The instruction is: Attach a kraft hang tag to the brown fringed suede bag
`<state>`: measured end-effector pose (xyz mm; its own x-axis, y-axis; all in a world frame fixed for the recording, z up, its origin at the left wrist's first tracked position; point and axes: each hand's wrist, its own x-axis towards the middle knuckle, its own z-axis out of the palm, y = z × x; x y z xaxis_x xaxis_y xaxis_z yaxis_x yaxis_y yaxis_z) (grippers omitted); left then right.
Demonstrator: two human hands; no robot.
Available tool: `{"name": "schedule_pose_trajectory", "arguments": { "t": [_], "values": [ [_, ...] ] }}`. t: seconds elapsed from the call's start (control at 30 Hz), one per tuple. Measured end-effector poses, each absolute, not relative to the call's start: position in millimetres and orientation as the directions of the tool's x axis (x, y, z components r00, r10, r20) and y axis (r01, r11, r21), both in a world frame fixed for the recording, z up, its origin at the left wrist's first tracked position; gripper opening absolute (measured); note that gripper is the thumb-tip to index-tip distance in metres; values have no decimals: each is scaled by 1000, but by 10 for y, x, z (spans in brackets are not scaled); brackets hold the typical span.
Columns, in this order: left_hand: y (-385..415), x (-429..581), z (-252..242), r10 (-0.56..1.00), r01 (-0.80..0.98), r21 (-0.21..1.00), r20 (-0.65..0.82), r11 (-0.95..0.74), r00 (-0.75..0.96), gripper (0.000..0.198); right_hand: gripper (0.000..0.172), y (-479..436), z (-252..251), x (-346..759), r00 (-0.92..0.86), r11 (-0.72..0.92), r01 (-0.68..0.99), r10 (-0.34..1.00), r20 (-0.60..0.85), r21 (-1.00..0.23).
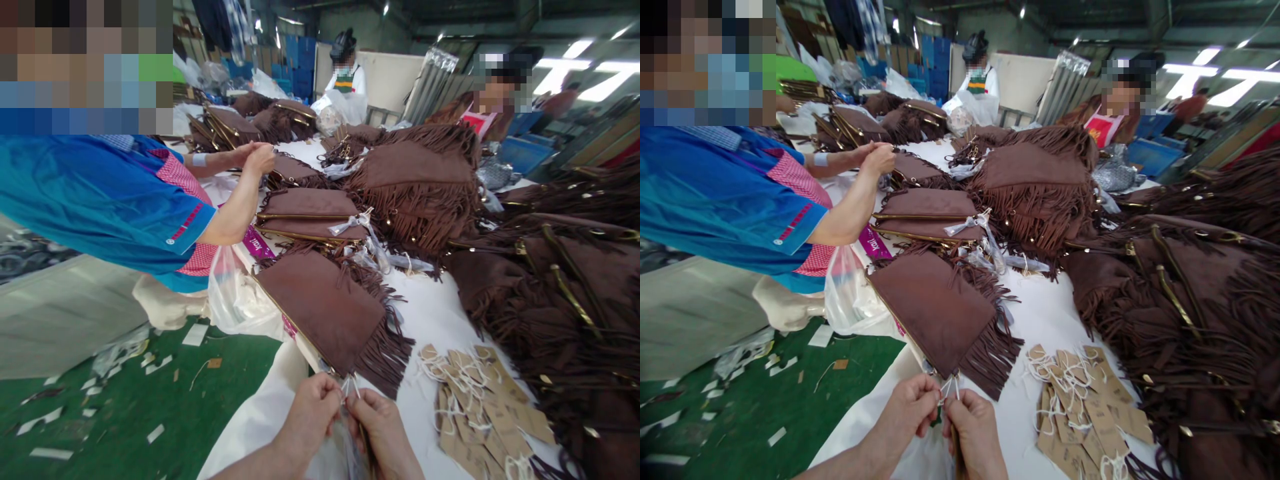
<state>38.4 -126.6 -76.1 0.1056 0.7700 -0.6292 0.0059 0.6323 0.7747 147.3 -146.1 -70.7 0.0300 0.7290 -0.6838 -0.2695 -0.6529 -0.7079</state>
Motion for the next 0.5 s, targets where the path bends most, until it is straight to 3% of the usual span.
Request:
{"name": "schedule_pose_trajectory", "arguments": {
  "t": [0.17,0.23,0.4,0.5],
  "values": [
    [-1264,352,-689,672,-276,613,-673,741,310,15,35,-1471,-755,1472,50,-654,-271,723,-689,-706],
    [-1276,334,-689,654,-311,576,-648,756,390,18,38,-1473,-777,1486,45,-652,-275,725,-687,-706],
    [-1315,300,-784,753,-168,750,-568,639,331,30,46,-1481,-771,1527,-14,-656,-301,729,-684,-692],
    [-1330,273,-883,831,-184,819,-493,544,258,31,46,-1501,-752,1531,-81,-643,-403,734,-675,-651]
  ]
}}
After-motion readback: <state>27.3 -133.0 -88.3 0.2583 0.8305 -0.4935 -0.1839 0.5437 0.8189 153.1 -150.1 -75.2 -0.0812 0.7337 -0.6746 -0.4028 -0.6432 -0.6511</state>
